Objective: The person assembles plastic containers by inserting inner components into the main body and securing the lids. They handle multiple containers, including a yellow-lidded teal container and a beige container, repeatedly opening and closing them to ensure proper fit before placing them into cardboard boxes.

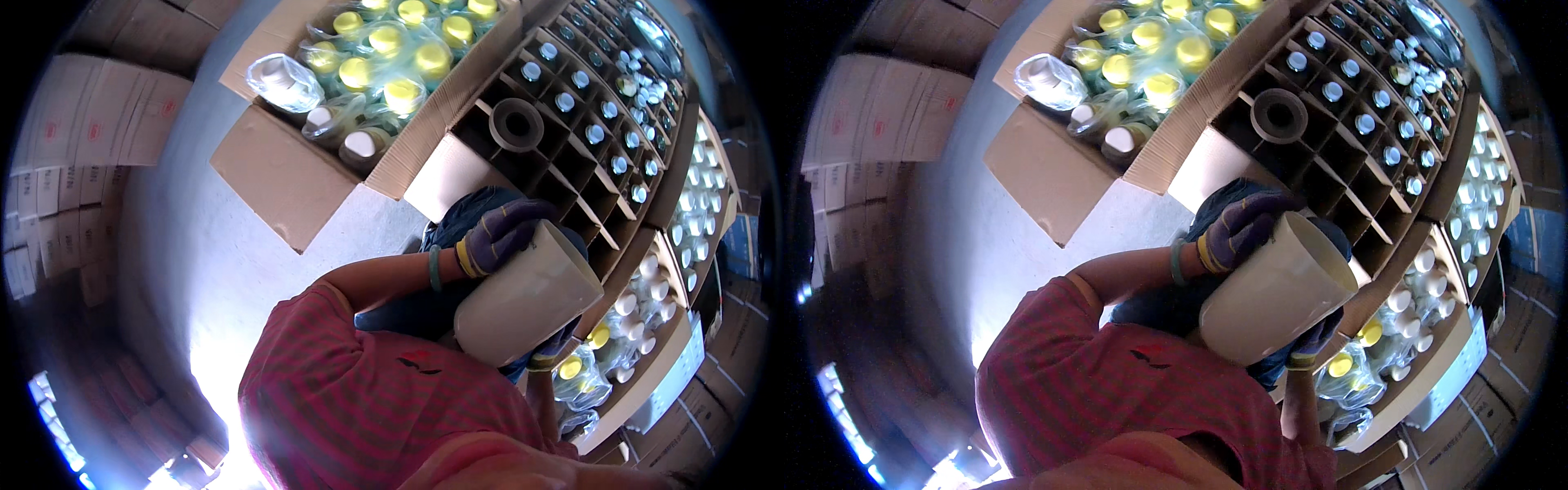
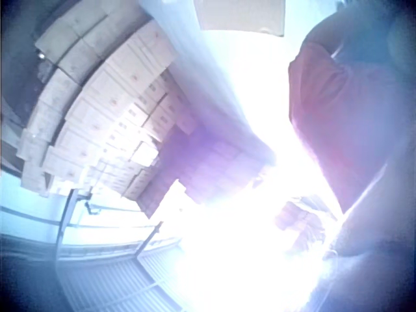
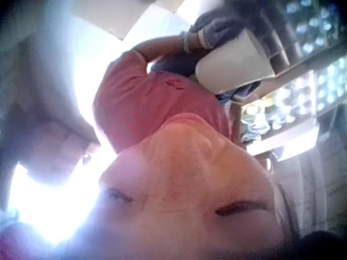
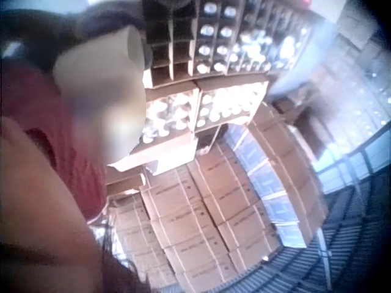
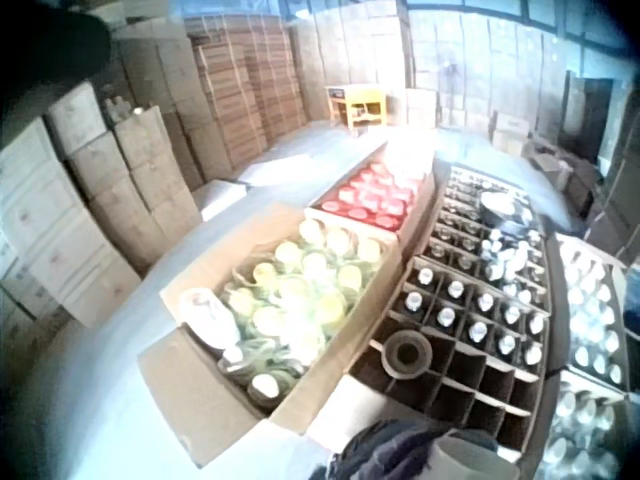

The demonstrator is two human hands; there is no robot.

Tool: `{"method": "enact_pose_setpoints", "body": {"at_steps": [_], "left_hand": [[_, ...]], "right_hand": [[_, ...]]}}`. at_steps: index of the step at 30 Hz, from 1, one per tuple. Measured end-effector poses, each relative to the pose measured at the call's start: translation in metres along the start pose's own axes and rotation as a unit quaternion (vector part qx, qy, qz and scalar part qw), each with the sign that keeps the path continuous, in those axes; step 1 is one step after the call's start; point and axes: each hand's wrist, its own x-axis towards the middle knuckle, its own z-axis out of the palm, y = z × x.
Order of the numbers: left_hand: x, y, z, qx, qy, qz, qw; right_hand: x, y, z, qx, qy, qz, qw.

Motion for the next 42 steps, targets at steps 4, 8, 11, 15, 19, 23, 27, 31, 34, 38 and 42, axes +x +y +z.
{"method": "enact_pose_setpoints", "body": {"at_steps": [4,8,11,15,19,23,27,31,34,38,42], "left_hand": [[0.007,0.006,-0.001,0.024,-0.021,0.0,0.999],[0.002,-0.014,-0.001,-0.004,-0.011,-0.002,1.0],[0.008,-0.002,0.002,0.049,-0.034,-0.024,0.998],[0.004,-0.011,0.008,0.016,-0.03,-0.024,0.999],[0.005,-0.016,0.005,0.009,-0.012,-0.082,0.996],[0.005,-0.016,0.003,-0.008,0.014,-0.11,0.994],[0.006,-0.017,-0.004,-0.039,-0.004,-0.131,0.991],[0.008,-0.019,-0.002,-0.062,0.003,-0.127,0.99],[0.013,-0.02,0.001,-0.076,-0.001,-0.101,0.992],[0.011,-0.014,0.0,-0.062,-0.022,-0.163,0.985],[0.02,-0.016,0.002,-0.109,0.023,-0.211,0.971]], "right_hand": [[0.002,-0.007,0.015,0.198,0.061,0.12,0.971],[0.033,-0.067,0.009,0.181,0.029,0.079,0.98],[0.071,-0.07,-0.002,0.165,0.086,0.091,0.978],[0.192,-0.031,0.004,0.295,0.179,0.148,0.927],[0.329,-0.022,0.054,-0.091,0.012,0.034,0.995],[0.433,-0.005,0.105,-0.323,-0.034,-0.011,0.946],[0.47,0.034,0.141,-0.399,-0.083,0.016,0.913],[0.481,0.04,0.145,-0.401,-0.116,0.095,0.904],[0.472,0.023,0.151,-0.431,-0.078,0.084,0.895],[0.466,0.036,0.143,-0.372,-0.068,0.101,0.92],[0.449,0.022,0.094,-0.302,-0.01,0.01,0.953]]}}
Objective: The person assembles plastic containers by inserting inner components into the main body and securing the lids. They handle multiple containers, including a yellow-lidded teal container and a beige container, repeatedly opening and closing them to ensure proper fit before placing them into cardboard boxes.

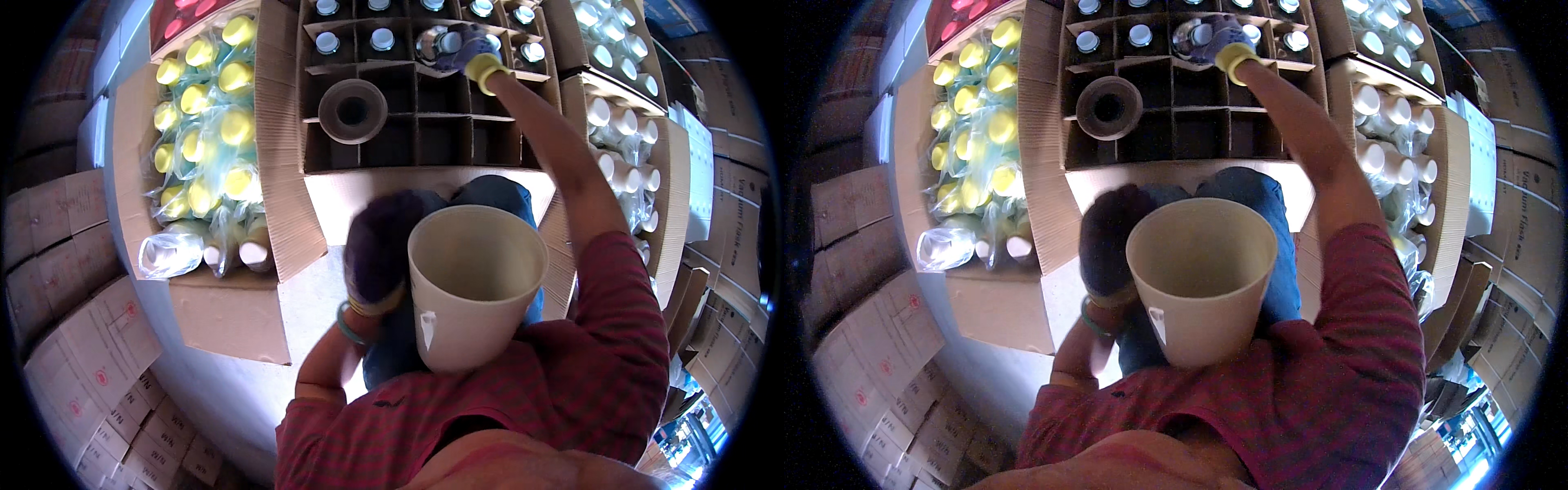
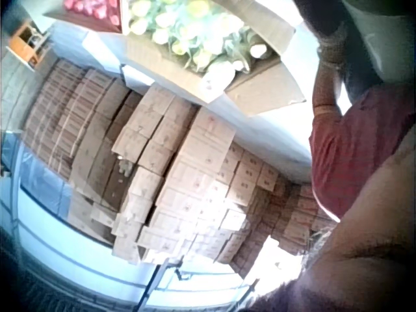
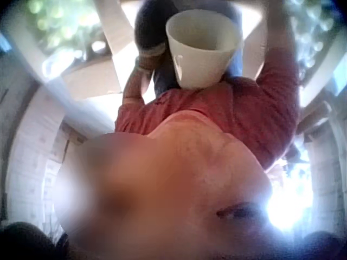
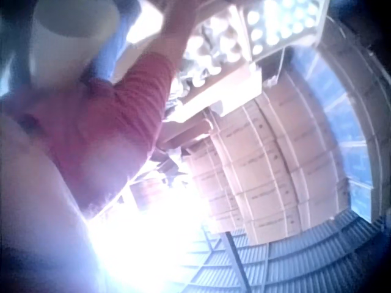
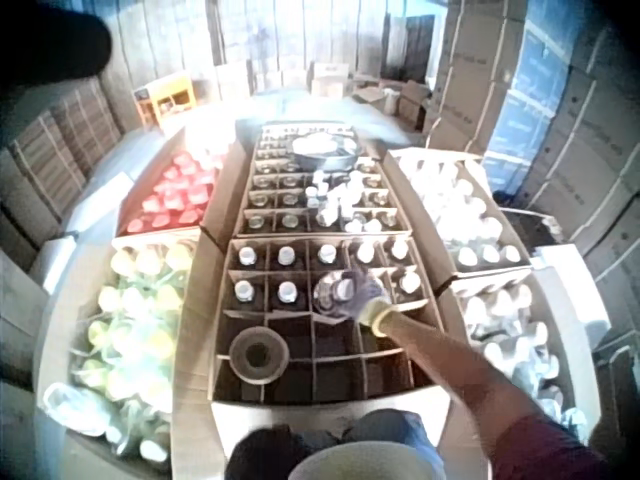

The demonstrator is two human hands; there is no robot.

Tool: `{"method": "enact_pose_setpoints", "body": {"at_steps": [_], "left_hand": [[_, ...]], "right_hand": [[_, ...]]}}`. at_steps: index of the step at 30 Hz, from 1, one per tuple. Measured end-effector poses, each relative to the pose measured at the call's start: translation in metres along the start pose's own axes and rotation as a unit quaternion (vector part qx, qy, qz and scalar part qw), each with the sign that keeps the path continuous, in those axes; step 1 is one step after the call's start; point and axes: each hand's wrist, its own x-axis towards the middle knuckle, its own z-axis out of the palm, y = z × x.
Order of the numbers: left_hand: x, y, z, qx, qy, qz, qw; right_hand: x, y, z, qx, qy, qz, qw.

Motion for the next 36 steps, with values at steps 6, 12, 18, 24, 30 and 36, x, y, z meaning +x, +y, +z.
{"method": "enact_pose_setpoints", "body": {"at_steps": [6,12,18,24,30,36], "left_hand": [[0.062,0.014,0.001,-0.191,-0.101,-0.11,0.97],[0.16,-0.005,0.003,-0.247,-0.368,-0.084,0.893],[0.108,-0.002,0.0,0.18,-0.322,0.305,0.878],[0.014,0.023,-0.023,0.17,-0.317,0.037,0.932],[-0.048,0.054,0.019,0.005,-0.231,-0.006,0.973],[-0.063,0.062,0.038,0.204,-0.242,0.11,0.942]], "right_hand": [[-0.134,-0.095,-0.219,0.094,0.215,-0.306,0.923],[-0.222,-0.125,-0.286,0.138,-0.019,-0.473,0.87],[-0.207,-0.095,-0.252,0.7,-0.143,-0.066,0.697],[-0.26,-0.112,-0.254,0.529,-0.195,-0.174,0.807],[-0.294,-0.105,-0.261,0.459,-0.301,-0.101,0.83],[-0.291,-0.141,-0.306,0.194,-0.283,-0.254,0.904]]}}
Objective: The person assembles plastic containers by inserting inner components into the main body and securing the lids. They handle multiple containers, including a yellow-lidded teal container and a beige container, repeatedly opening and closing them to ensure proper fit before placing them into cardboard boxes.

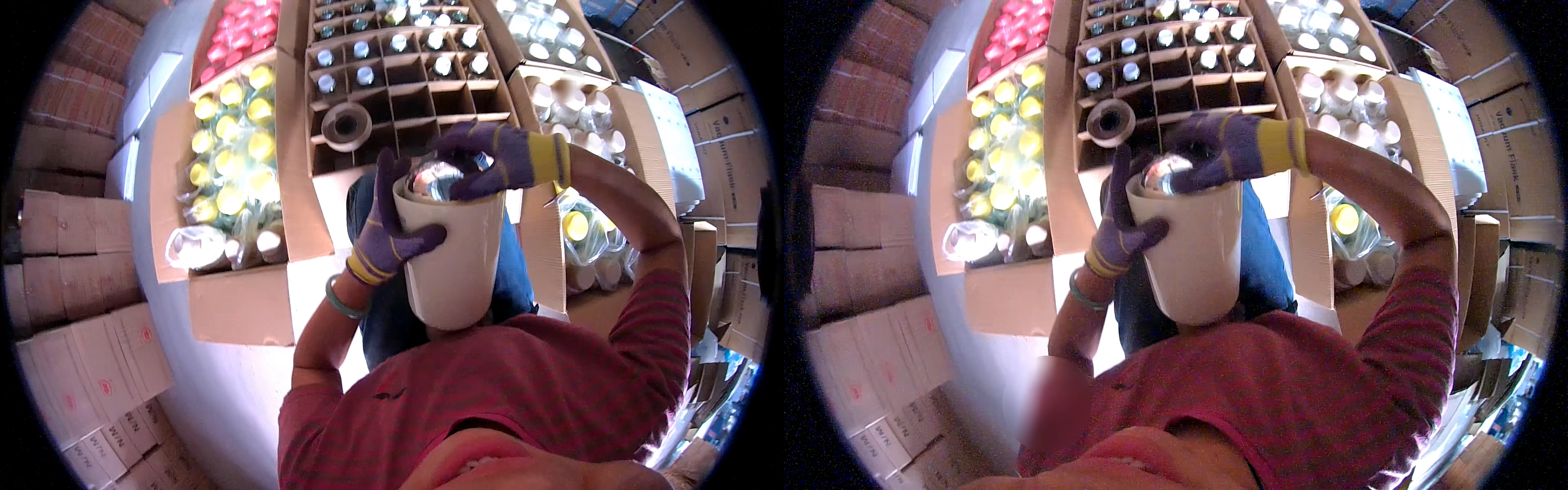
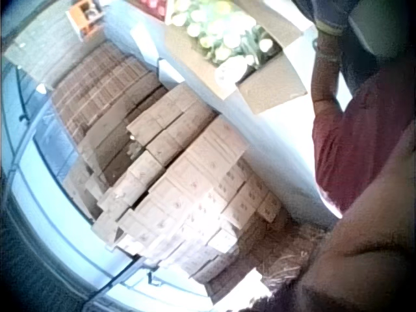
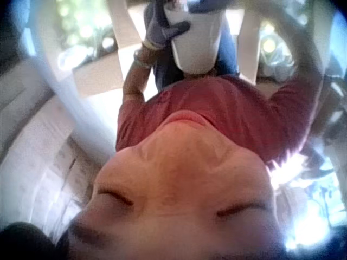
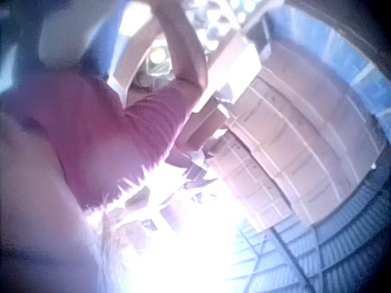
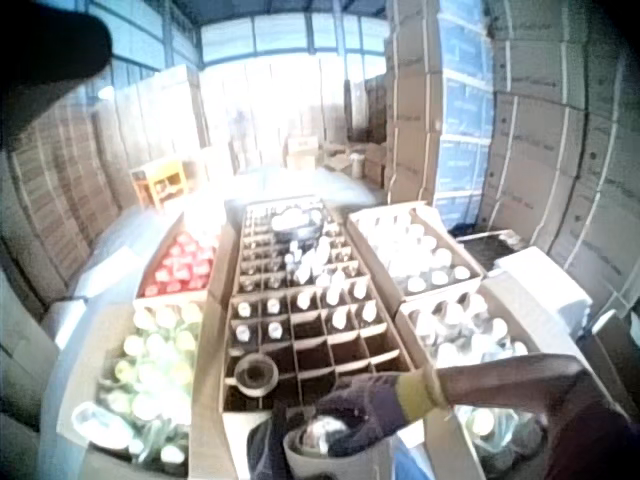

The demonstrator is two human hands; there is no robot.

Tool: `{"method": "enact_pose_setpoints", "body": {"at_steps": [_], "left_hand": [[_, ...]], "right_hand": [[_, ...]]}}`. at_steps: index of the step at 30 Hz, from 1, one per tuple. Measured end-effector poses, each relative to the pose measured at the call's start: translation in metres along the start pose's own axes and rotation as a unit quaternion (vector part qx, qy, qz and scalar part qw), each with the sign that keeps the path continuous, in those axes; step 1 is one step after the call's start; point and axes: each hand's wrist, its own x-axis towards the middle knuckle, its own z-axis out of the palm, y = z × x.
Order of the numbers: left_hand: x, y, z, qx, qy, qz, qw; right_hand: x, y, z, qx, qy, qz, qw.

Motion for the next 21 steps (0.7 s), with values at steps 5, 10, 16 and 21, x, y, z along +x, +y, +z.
{"method": "enact_pose_setpoints", "body": {"at_steps": [5,10,16,21], "left_hand": [[-0.003,0.012,0.015,0.139,0.015,0.042,0.989],[-0.006,0.014,0.025,0.136,0.025,0.062,0.989],[-0.01,0.011,0.039,0.005,0.002,0.067,0.998],[-0.016,0.024,0.049,0.085,-0.021,0.092,0.992]], "right_hand": [[0.011,-0.027,-0.019,-0.119,-0.163,0.114,0.973],[0.006,-0.06,-0.026,-0.214,-0.202,0.156,0.943],[-0.01,-0.022,-0.019,-0.119,-0.257,0.055,0.958],[-0.01,-0.047,-0.013,-0.226,-0.283,0.245,0.899]]}}
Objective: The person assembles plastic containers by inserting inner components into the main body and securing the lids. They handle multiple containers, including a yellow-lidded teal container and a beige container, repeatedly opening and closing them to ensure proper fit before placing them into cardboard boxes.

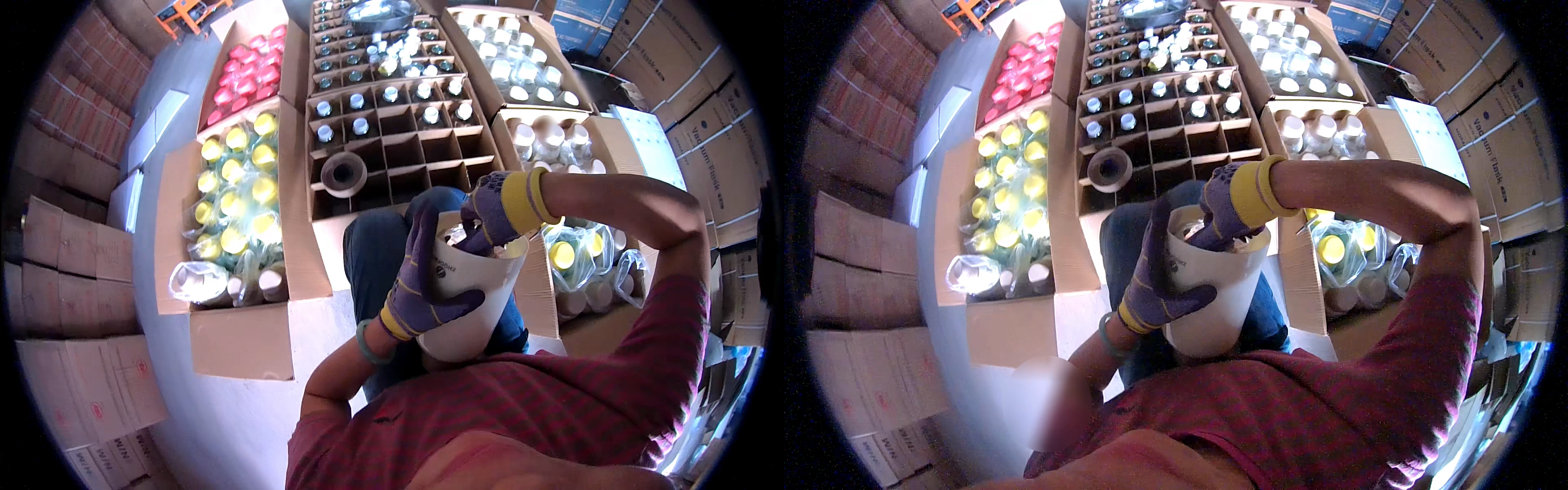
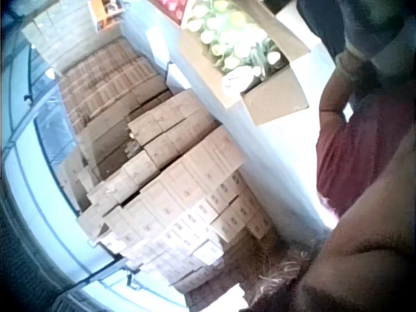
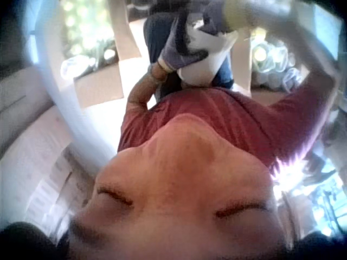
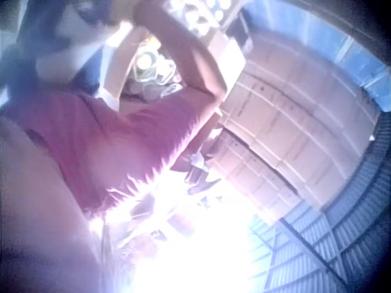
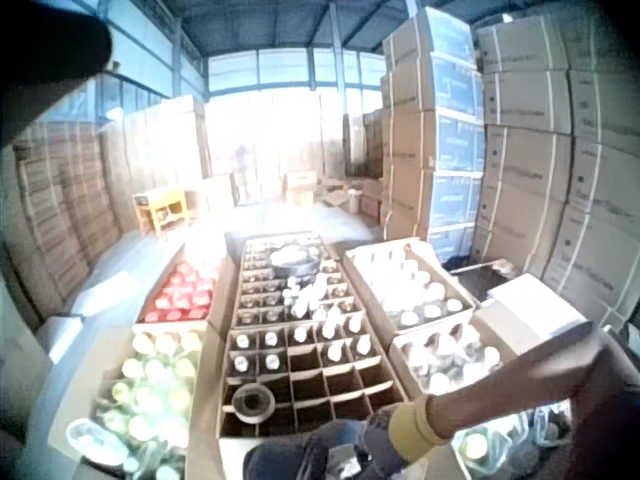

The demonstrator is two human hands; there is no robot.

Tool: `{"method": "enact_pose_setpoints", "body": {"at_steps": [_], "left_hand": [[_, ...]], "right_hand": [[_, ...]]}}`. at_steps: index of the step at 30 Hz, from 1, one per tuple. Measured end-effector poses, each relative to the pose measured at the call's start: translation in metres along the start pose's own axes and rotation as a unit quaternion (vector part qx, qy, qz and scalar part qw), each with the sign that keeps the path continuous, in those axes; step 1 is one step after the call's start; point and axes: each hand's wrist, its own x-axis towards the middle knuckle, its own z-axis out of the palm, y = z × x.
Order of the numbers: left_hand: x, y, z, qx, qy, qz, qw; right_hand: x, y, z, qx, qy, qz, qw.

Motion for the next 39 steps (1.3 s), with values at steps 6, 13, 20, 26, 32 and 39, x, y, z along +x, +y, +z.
{"method": "enact_pose_setpoints", "body": {"at_steps": [6,13,20,26,32,39], "left_hand": [[-0.015,0.001,-0.008,-0.127,0.013,0.025,0.992],[-0.019,0.011,0.0,-0.029,-0.011,0.065,0.997],[-0.033,0.004,0.005,-0.011,0.011,0.09,0.996],[-0.087,-0.012,0.001,0.115,0.05,0.028,0.992],[-0.151,-0.02,0.005,0.113,0.053,-0.077,0.989],[-0.155,-0.021,-0.007,0.175,0.148,-0.16,0.96]], "right_hand": [[-0.01,0.023,0.023,0.095,0.13,-0.256,0.953],[-0.004,0.032,0.052,0.155,0.155,-0.077,0.973],[-0.017,0.047,0.058,0.233,0.086,-0.207,0.946],[-0.031,0.042,0.096,0.278,0.193,-0.188,0.922],[-0.032,0.047,0.145,0.505,0.319,-0.056,0.8],[-0.014,0.058,0.211,0.606,0.42,0.014,0.675]]}}
